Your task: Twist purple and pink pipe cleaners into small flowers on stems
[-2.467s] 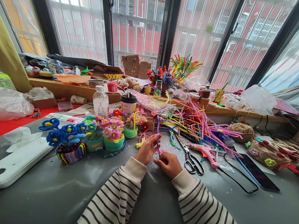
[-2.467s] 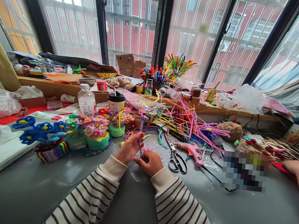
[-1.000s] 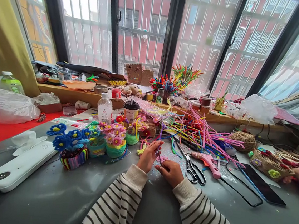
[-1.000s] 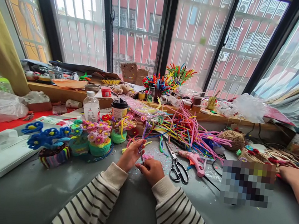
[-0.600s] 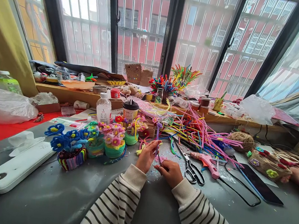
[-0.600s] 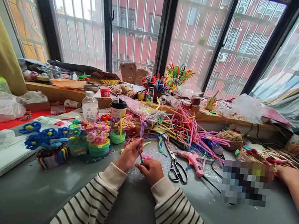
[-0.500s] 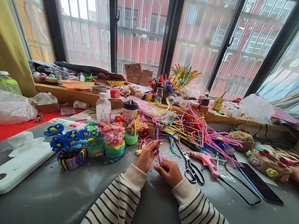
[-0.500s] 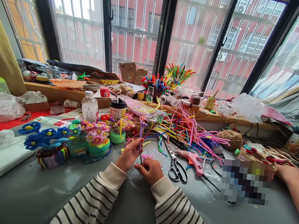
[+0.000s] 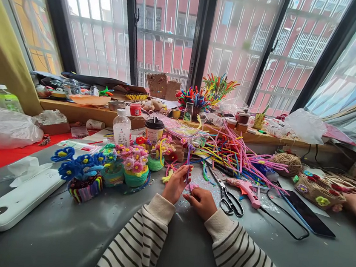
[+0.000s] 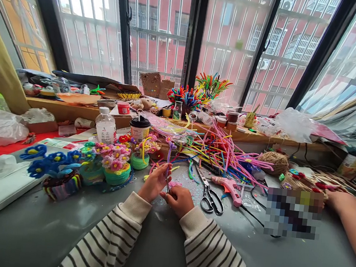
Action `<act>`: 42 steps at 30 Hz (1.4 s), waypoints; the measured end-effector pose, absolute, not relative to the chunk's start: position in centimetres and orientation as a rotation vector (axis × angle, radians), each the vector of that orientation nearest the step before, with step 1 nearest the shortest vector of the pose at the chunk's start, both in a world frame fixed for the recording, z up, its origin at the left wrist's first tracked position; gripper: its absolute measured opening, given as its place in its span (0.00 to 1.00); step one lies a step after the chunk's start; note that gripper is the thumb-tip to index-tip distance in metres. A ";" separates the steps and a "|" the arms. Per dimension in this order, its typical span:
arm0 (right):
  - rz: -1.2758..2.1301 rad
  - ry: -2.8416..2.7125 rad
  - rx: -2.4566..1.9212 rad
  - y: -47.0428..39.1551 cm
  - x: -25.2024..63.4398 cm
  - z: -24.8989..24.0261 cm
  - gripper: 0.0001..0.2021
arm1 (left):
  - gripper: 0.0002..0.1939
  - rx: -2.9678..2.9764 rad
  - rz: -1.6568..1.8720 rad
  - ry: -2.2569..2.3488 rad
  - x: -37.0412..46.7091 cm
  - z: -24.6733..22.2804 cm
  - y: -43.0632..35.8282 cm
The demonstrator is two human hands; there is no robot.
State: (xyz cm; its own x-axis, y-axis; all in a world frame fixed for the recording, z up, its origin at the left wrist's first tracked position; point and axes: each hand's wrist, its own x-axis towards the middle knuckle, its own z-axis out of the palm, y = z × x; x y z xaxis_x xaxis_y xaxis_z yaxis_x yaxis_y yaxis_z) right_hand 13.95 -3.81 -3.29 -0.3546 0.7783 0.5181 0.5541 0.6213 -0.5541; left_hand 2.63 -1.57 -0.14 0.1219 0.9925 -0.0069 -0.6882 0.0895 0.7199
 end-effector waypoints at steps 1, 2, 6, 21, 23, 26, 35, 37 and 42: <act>0.352 -2.051 -1.052 -3.8 14.0 -3.3 0.24 | 0.08 0.659 1.363 0.578 2.6 -0.1 -1.6; 0.343 -2.045 -1.062 -3.7 14.0 -3.4 0.24 | 0.09 0.671 1.366 0.573 2.6 -0.1 -1.6; 0.312 -2.028 -1.098 -3.6 14.2 -3.5 0.23 | 0.11 0.766 1.375 0.594 2.6 0.0 -1.8; 0.253 -1.920 -1.140 -3.7 14.2 -3.1 0.22 | 0.09 1.501 1.350 1.024 1.4 0.4 -2.8; 0.255 -1.925 -1.139 -3.6 14.2 -3.2 0.22 | 0.09 1.539 1.343 1.008 1.6 0.3 -2.8; 0.257 -1.925 -1.145 -3.6 14.3 -3.2 0.22 | 0.07 1.536 1.396 1.000 1.6 0.0 -2.6; 0.281 -1.913 -1.175 -3.7 14.3 -3.1 0.23 | 0.08 1.573 1.424 0.986 1.5 -0.4 -2.4; 0.336 -1.915 -1.174 -3.7 14.3 -3.1 0.23 | 0.09 1.578 1.362 0.959 1.5 -0.2 -2.5; 0.629 -1.944 -1.072 -3.7 14.2 -2.9 0.27 | 0.09 1.540 1.331 0.919 1.5 0.2 -2.9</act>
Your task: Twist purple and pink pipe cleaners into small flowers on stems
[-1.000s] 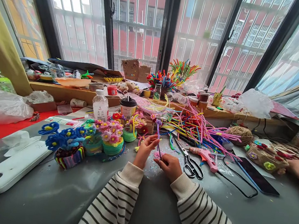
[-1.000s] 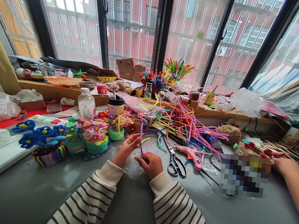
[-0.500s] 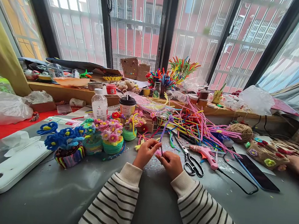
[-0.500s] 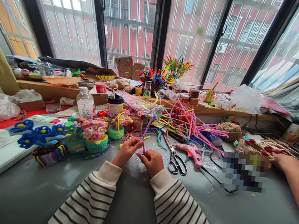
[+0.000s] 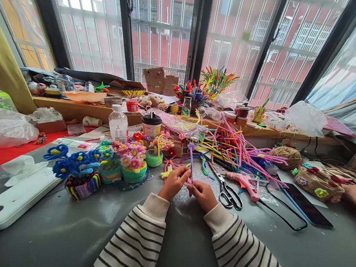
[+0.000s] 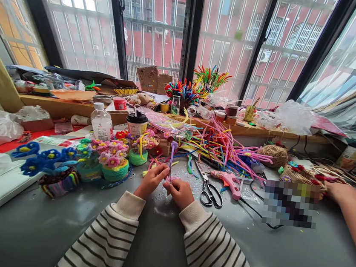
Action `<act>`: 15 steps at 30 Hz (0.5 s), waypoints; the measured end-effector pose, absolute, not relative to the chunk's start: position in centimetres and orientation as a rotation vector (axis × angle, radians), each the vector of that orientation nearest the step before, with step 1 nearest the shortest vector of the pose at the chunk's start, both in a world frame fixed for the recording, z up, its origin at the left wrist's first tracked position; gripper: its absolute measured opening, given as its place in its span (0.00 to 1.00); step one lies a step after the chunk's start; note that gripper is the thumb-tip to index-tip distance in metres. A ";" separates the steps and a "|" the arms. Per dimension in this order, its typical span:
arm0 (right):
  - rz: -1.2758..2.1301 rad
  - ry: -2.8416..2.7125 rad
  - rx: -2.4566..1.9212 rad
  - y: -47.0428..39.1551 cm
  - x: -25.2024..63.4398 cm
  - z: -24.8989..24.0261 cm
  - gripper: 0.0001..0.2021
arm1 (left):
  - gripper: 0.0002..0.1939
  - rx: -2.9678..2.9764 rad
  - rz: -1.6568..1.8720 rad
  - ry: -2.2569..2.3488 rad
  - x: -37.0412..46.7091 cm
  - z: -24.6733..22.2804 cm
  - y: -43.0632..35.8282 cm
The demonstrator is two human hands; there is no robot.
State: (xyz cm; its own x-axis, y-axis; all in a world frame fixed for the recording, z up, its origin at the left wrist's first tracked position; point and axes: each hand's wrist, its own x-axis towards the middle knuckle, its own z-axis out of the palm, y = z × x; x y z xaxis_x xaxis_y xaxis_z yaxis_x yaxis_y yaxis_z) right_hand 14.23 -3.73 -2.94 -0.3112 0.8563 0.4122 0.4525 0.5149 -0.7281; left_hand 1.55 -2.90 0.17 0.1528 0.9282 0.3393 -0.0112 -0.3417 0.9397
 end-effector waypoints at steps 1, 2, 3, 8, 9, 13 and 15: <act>0.677 -1.953 -1.046 -3.7 14.2 -2.9 0.28 | 0.09 1.536 1.332 0.914 1.5 0.2 -3.0; 0.716 -1.959 -1.024 -3.7 14.2 -2.9 0.29 | 0.09 1.533 1.328 0.904 1.6 0.2 -3.0; 0.753 -1.963 -1.007 -3.7 14.2 -2.9 0.30 | 0.09 1.533 1.320 0.893 1.6 0.2 -3.0; 0.922 -1.923 -0.945 -3.4 14.3 -3.2 0.33 | 0.09 1.599 1.284 0.862 1.6 0.1 -3.0; 0.939 -1.912 -0.940 -3.3 14.4 -3.3 0.33 | 0.09 1.617 1.274 0.860 1.6 0.2 -3.1; 0.908 -1.862 -0.952 -3.4 14.5 -3.3 0.30 | 0.09 1.645 1.266 0.848 1.6 0.3 -3.2; 0.858 -1.846 -0.977 -3.6 14.5 -3.1 0.29 | 0.09 1.654 1.283 0.853 1.6 0.3 -3.1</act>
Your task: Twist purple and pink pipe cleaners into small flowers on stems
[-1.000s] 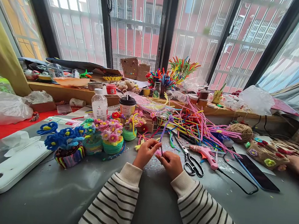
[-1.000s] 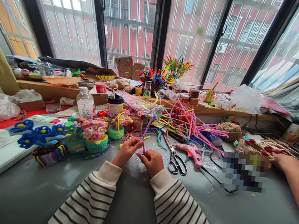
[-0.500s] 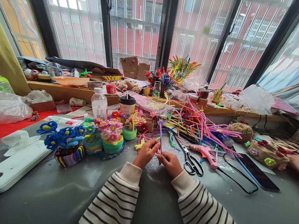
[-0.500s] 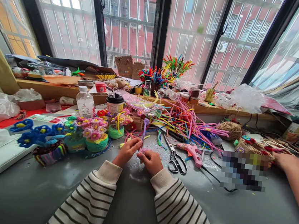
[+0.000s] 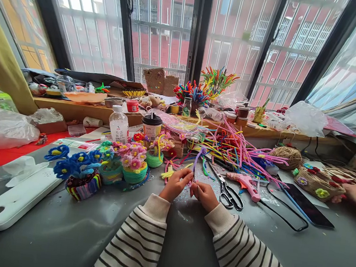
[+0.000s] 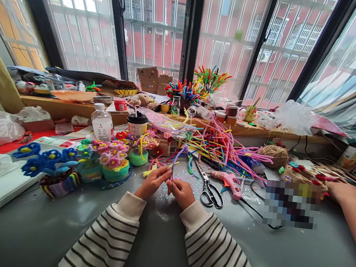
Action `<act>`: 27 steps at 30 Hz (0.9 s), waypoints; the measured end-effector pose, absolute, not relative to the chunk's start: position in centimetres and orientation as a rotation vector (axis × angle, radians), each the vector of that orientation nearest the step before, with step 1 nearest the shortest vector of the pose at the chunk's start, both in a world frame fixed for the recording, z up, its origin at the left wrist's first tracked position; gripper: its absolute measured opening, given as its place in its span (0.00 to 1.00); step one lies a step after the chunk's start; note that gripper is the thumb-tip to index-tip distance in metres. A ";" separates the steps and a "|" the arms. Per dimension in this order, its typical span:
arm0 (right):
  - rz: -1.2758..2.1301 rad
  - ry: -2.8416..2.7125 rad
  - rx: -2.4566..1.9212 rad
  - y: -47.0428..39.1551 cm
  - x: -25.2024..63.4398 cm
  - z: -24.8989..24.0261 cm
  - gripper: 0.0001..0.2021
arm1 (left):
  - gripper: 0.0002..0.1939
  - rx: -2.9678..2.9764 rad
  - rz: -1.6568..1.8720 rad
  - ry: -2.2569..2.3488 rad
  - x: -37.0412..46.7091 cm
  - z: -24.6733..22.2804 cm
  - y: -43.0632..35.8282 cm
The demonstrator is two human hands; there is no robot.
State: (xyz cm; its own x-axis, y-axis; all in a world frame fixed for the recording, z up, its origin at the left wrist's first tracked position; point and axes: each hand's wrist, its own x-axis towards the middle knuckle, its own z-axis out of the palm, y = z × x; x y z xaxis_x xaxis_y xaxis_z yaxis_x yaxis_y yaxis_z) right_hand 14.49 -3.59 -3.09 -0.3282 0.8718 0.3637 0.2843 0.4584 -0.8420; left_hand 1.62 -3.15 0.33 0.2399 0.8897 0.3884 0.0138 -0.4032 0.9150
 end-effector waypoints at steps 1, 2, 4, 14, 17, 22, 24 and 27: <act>0.829 -1.842 -0.990 -3.7 14.5 -3.0 0.28 | 0.09 1.661 1.290 0.858 1.6 0.3 -3.1; 0.800 -1.840 -1.002 -3.8 14.5 -2.9 0.28 | 0.09 1.667 1.300 0.864 1.7 0.2 -3.1; 0.745 -1.827 -1.021 -3.9 14.5 -2.7 0.27 | 0.10 1.690 1.306 0.875 1.7 0.1 -3.0; 0.772 -1.782 -1.058 -3.6 14.7 -2.8 0.26 | 0.12 1.817 1.272 0.983 1.6 -0.2 -2.9; 0.828 -1.814 -1.044 -3.7 14.6 -2.8 0.28 | 0.12 1.850 1.262 0.991 1.6 -0.1 -2.9; 0.858 -1.864 -1.042 -3.8 14.6 -2.8 0.30 | 0.12 1.880 1.244 1.004 1.7 -0.1 -2.9; 0.862 -1.884 -1.028 -3.8 14.6 -2.7 0.30 | 0.12 1.899 1.228 1.008 1.7 -0.1 -2.9; 0.851 -1.883 -1.022 -3.8 14.6 -2.7 0.30 | 0.12 1.915 1.197 0.987 1.6 -0.2 -2.9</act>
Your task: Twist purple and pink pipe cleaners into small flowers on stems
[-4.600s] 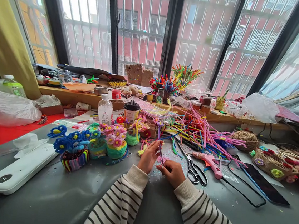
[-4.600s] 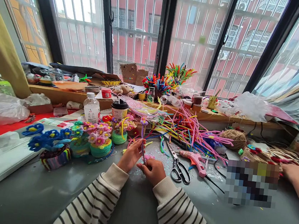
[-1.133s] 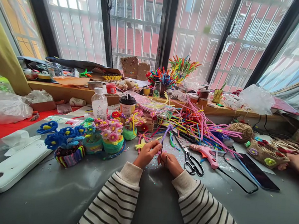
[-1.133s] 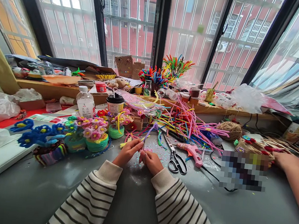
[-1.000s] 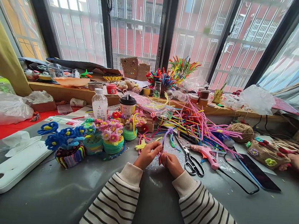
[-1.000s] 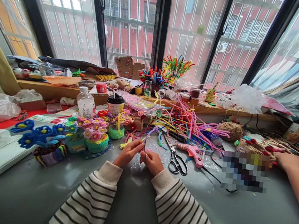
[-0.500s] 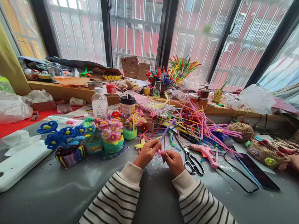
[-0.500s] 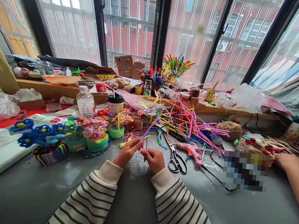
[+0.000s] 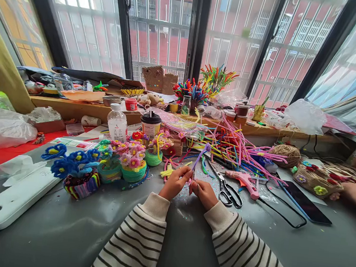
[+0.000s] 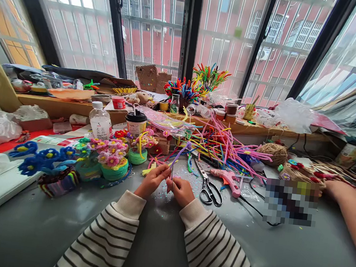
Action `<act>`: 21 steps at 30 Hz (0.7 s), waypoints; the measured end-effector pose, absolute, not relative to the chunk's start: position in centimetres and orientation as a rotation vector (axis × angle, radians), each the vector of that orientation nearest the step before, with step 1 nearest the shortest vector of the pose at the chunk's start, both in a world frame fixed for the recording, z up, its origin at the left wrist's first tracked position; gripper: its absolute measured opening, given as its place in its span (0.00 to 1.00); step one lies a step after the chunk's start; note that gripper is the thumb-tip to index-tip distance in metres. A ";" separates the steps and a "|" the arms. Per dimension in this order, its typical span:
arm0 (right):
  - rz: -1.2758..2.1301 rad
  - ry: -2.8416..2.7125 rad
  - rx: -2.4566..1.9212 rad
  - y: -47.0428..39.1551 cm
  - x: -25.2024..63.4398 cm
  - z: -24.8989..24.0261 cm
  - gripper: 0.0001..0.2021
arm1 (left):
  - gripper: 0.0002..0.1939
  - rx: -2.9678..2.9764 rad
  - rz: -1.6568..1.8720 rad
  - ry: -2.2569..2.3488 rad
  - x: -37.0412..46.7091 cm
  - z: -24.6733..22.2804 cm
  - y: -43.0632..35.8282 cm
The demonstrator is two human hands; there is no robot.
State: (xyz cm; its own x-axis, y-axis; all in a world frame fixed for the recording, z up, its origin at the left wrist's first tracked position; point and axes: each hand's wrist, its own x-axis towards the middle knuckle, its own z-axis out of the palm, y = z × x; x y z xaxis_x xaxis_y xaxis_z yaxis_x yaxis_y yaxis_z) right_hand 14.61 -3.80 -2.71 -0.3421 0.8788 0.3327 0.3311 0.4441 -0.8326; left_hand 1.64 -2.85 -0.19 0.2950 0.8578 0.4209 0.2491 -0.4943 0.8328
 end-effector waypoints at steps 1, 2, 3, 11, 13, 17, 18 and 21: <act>0.851 -1.882 -1.022 -3.8 14.6 -2.7 0.30 | 0.12 1.911 1.197 0.980 1.6 -0.2 -2.8; 0.854 -1.883 -1.019 -3.8 14.6 -2.7 0.30 | 0.12 1.903 1.204 0.979 1.6 -0.2 -2.8; 0.860 -1.885 -1.015 -3.8 14.6 -2.7 0.30 | 0.13 1.893 1.217 0.981 1.6 -0.2 -2.8; 0.865 -1.904 -0.992 -3.8 14.6 -2.7 0.30 | 0.13 1.885 1.215 0.969 1.7 -0.2 -2.8; 0.864 -1.894 -0.996 -3.8 14.6 -2.7 0.29 | 0.12 1.895 1.174 0.945 1.7 -0.3 -2.8; 0.835 -1.887 -1.007 -3.7 14.7 -2.7 0.29 | 0.12 1.910 1.127 0.943 1.7 -0.3 -2.8; 0.820 -1.887 -1.015 -3.7 14.7 -2.7 0.29 | 0.12 1.916 1.125 0.950 1.7 -0.3 -2.8; 0.772 -1.874 -1.043 -3.8 14.8 -2.5 0.28 | 0.12 1.925 1.128 0.969 1.7 -0.3 -2.8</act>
